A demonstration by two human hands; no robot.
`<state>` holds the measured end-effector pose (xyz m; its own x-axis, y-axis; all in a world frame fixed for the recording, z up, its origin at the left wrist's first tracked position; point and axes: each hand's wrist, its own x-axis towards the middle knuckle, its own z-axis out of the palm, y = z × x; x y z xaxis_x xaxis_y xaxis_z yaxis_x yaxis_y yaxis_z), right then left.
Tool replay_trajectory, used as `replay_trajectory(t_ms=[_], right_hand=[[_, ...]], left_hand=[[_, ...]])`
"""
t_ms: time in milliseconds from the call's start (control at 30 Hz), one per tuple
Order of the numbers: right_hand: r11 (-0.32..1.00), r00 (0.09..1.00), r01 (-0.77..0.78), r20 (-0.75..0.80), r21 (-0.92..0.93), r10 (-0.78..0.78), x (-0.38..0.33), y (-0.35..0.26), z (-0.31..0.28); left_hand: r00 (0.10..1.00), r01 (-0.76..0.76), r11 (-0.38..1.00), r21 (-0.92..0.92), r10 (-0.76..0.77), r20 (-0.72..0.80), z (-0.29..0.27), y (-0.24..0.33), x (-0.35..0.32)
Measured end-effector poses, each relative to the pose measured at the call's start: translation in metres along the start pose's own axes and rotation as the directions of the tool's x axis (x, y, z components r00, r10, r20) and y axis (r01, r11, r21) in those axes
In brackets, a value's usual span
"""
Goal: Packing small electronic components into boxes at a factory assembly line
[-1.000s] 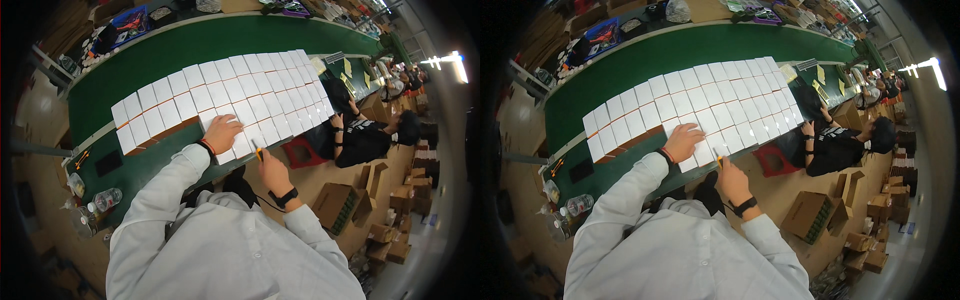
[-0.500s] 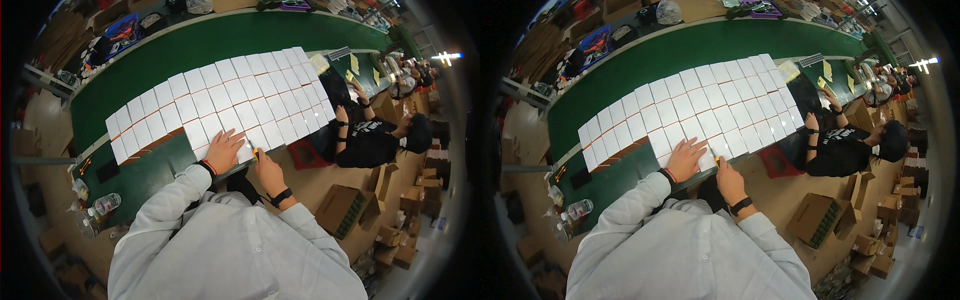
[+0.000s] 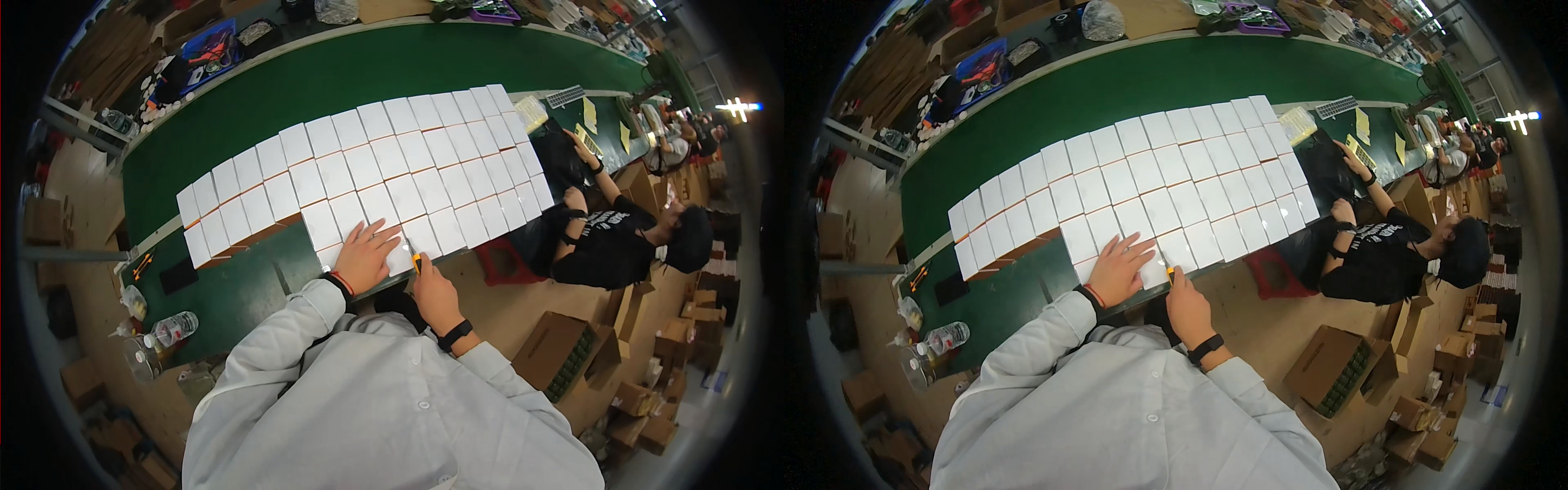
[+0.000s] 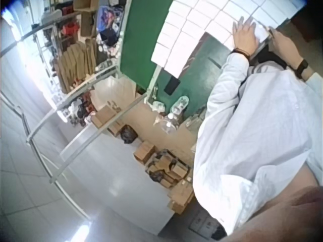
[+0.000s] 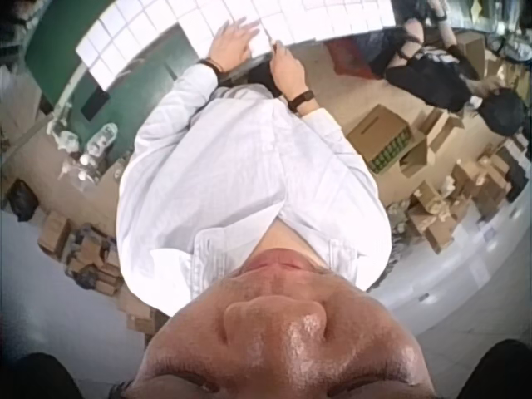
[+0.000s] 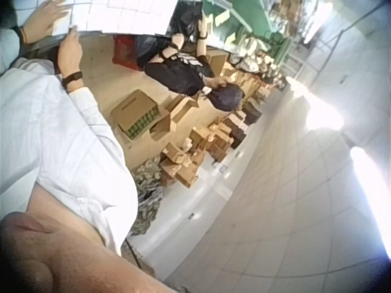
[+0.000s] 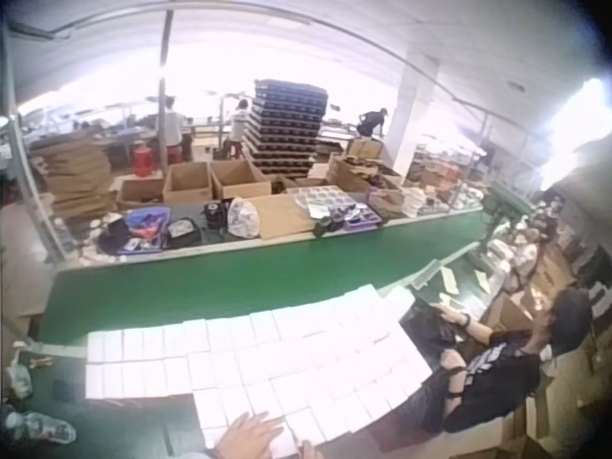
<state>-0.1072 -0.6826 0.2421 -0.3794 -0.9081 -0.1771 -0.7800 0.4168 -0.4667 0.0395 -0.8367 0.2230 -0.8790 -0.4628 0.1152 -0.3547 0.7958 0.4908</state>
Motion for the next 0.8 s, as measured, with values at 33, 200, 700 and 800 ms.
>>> replay_trajectory(t_ms=[33, 200, 700, 800], right_hand=[[1.0, 1.0, 0.0, 0.0, -0.014, 0.0, 0.0, -0.001, -0.001], [0.998, 0.999, -0.012, 0.045, -0.069, 0.015, 0.001, -0.004, -0.003], [0.981, 0.999, -0.012, 0.049, -0.195, 0.022, 0.006, -0.015, -0.003], [0.964, 0.999, -0.017, 0.032, -0.267, 0.026, 0.015, -0.007, -0.002]], left_hand=[[1.0, -0.005, 1.0, -0.006, 0.005, -0.01, 0.0, -0.001, 0.0], [1.0, 0.002, 1.0, -0.018, -0.002, 0.001, 0.0, -0.001, 0.0], [1.0, -0.006, 1.0, -0.018, 0.006, -0.002, 0.0, -0.006, -0.002], [1.0, -0.022, 0.999, -0.023, 0.022, -0.006, 0.002, -0.001, 0.001]])
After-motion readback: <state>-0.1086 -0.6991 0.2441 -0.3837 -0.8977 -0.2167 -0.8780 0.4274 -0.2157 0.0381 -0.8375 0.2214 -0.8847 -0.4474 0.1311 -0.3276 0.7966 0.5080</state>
